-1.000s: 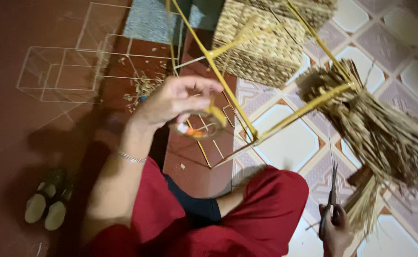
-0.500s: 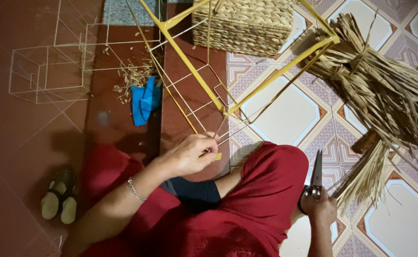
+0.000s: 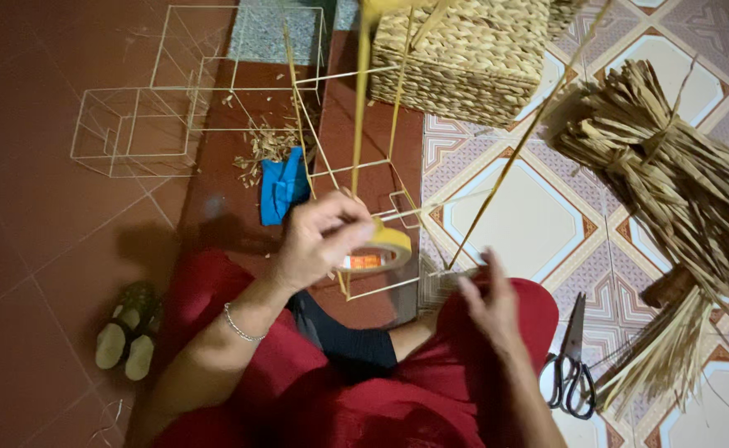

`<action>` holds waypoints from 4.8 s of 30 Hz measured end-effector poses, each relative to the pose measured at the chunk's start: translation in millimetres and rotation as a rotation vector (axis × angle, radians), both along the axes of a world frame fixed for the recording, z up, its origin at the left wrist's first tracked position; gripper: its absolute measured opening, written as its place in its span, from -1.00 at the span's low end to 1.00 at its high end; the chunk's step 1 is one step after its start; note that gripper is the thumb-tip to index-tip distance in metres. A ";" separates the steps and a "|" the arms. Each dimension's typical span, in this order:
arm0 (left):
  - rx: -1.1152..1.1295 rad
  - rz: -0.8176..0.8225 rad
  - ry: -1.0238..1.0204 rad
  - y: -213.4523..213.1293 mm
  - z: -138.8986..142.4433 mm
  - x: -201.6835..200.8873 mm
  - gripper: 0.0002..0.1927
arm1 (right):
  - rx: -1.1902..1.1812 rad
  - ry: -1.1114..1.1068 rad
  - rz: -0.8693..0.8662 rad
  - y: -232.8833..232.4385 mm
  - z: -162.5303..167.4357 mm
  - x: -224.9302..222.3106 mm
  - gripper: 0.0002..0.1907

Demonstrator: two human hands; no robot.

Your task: The person sits on the floor and assembles a rectangular basket frame by wrapping yellow tape around the wire joints. They use scissors to cut the tape and continue securing multiple joints on the frame.

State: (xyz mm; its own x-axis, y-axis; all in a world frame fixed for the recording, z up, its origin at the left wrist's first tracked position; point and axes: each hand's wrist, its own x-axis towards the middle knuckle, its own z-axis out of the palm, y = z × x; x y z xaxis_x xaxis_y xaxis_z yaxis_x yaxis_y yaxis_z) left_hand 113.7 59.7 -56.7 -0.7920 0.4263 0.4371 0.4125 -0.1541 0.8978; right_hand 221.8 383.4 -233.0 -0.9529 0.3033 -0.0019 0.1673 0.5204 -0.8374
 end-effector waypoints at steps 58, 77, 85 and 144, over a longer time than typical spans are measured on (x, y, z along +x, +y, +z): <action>-0.205 -0.067 -0.162 -10.0 21.5 88.6 -0.87 | -0.234 0.549 0.088 -91.0 141.6 2.5 -0.84; -0.369 -0.032 0.129 30.0 10.7 106.1 -0.59 | 0.097 0.562 0.246 -88.7 152.8 38.3 -0.90; -0.441 -0.125 0.241 5.3 7.6 103.8 -0.34 | 0.101 0.670 0.097 -72.6 145.5 12.3 -0.89; -0.980 0.387 0.609 -81.9 41.7 126.3 -0.78 | -0.628 0.598 0.120 -68.9 82.5 -35.8 -0.73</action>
